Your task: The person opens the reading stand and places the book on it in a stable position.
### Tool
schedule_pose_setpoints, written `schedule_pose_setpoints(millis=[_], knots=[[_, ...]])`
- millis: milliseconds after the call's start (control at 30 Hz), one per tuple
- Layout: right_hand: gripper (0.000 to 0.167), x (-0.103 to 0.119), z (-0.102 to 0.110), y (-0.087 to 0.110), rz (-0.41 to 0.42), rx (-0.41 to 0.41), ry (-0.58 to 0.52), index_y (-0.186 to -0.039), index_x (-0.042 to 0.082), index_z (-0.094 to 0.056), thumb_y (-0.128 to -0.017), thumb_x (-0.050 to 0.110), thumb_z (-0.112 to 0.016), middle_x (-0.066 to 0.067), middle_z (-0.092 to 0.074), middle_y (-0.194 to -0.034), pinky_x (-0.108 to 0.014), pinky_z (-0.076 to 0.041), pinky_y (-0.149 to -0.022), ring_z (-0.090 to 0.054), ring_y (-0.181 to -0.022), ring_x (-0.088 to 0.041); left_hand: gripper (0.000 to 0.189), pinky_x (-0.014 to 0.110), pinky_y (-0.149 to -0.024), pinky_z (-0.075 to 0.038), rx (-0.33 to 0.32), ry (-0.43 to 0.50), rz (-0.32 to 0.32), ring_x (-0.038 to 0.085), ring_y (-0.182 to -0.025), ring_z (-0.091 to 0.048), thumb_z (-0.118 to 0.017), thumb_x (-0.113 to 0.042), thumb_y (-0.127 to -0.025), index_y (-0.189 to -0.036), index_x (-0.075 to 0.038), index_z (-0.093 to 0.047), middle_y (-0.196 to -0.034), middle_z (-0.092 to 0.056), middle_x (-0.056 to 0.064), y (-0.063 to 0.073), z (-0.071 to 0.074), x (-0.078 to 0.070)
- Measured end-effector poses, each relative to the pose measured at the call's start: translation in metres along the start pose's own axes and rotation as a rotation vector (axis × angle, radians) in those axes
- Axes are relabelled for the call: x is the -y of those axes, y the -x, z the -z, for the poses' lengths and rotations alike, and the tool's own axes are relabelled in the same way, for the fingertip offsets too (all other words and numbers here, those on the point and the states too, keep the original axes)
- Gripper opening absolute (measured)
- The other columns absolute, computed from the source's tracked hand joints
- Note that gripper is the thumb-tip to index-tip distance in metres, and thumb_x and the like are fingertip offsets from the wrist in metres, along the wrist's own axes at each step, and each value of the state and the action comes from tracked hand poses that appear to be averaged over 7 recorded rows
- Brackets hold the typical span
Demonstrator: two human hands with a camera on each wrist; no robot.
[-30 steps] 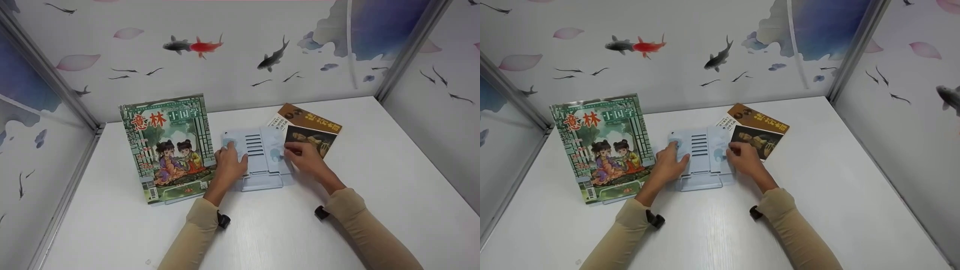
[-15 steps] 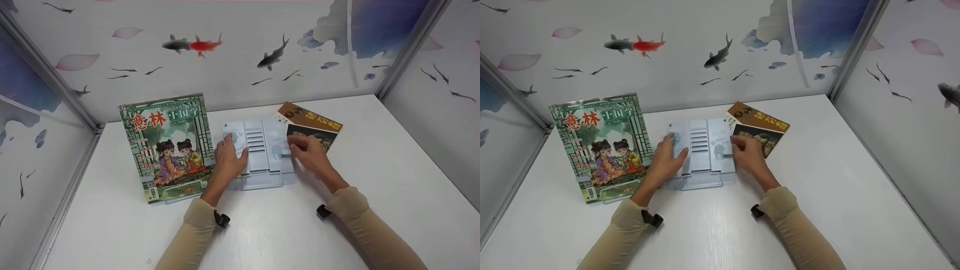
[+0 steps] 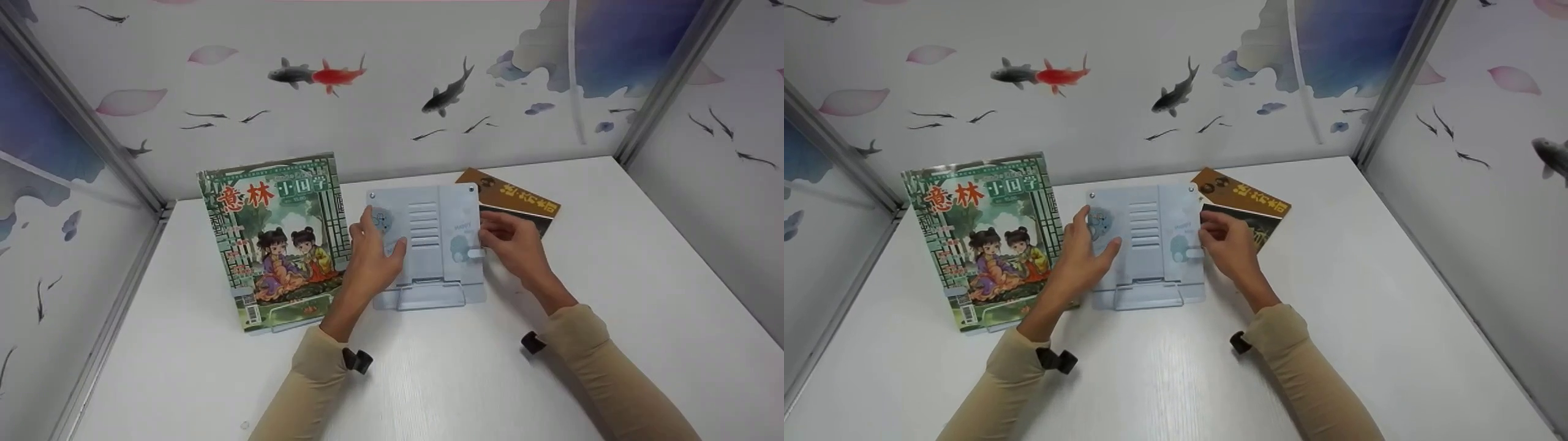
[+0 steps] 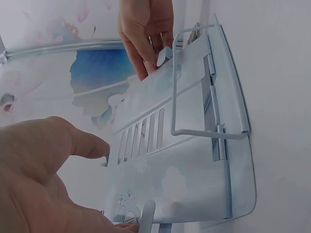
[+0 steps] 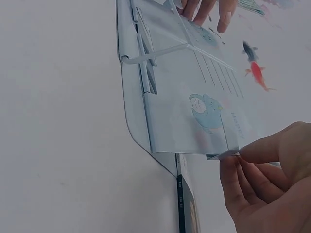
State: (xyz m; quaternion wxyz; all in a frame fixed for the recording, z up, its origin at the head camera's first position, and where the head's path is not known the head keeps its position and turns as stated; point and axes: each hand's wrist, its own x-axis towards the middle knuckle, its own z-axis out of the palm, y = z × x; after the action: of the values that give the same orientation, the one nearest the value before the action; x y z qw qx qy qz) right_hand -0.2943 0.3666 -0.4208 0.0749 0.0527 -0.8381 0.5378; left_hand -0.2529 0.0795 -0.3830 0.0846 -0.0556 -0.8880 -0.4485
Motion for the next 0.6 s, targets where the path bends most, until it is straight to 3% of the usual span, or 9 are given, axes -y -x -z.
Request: schedule_pose_setpoints(millis=[133,333,467,600], knots=[[0.040,0.001,0.002,0.001,0.039,-0.009,0.005,-0.146,0.013,-0.068,-0.105,0.015,-0.070,-0.013,-0.073,-0.122,-0.008,-0.054,-0.091,-0.068,-0.111,-0.026,0.087,0.059,-0.119,-0.048,-0.006,0.021,-0.014,0.041,-0.141,-0.052,-0.067,-0.026,-0.106,-0.171,-0.004,-0.013,-0.156,-0.036,0.031,0.003,0.008,-0.001],[0.034,0.003,0.007,0.002,0.070,0.010,0.015,-0.141,0.014,-0.069,-0.107,0.018,-0.069,-0.011,-0.073,-0.123,-0.010,-0.054,-0.095,-0.069,-0.111,-0.024,0.080,0.057,-0.122,-0.046,-0.018,0.021,-0.043,0.038,-0.144,-0.051,-0.064,-0.019,-0.108,-0.170,-0.002,-0.017,-0.158,-0.038,0.029,0.005,0.016,-0.002],[0.029,0.003,0.012,0.002,0.098,0.021,0.010,-0.136,0.013,-0.069,-0.109,0.023,-0.067,-0.009,-0.072,-0.124,-0.012,-0.055,-0.098,-0.070,-0.112,-0.023,0.069,0.054,-0.120,-0.048,-0.042,0.036,-0.083,0.038,-0.143,-0.052,-0.062,-0.016,-0.108,-0.164,0.001,-0.027,-0.157,-0.043,0.028,0.004,0.021,-0.003],[0.029,0.002,0.017,0.002,0.132,0.040,0.019,-0.135,0.012,-0.068,-0.109,0.023,-0.066,-0.010,-0.072,-0.124,-0.013,-0.053,-0.100,-0.069,-0.113,-0.021,0.048,0.048,-0.112,-0.056,-0.074,0.069,-0.118,0.034,-0.132,-0.062,-0.061,-0.011,-0.109,-0.152,-0.001,-0.041,-0.146,-0.055,0.023,0.001,0.030,-0.002]])
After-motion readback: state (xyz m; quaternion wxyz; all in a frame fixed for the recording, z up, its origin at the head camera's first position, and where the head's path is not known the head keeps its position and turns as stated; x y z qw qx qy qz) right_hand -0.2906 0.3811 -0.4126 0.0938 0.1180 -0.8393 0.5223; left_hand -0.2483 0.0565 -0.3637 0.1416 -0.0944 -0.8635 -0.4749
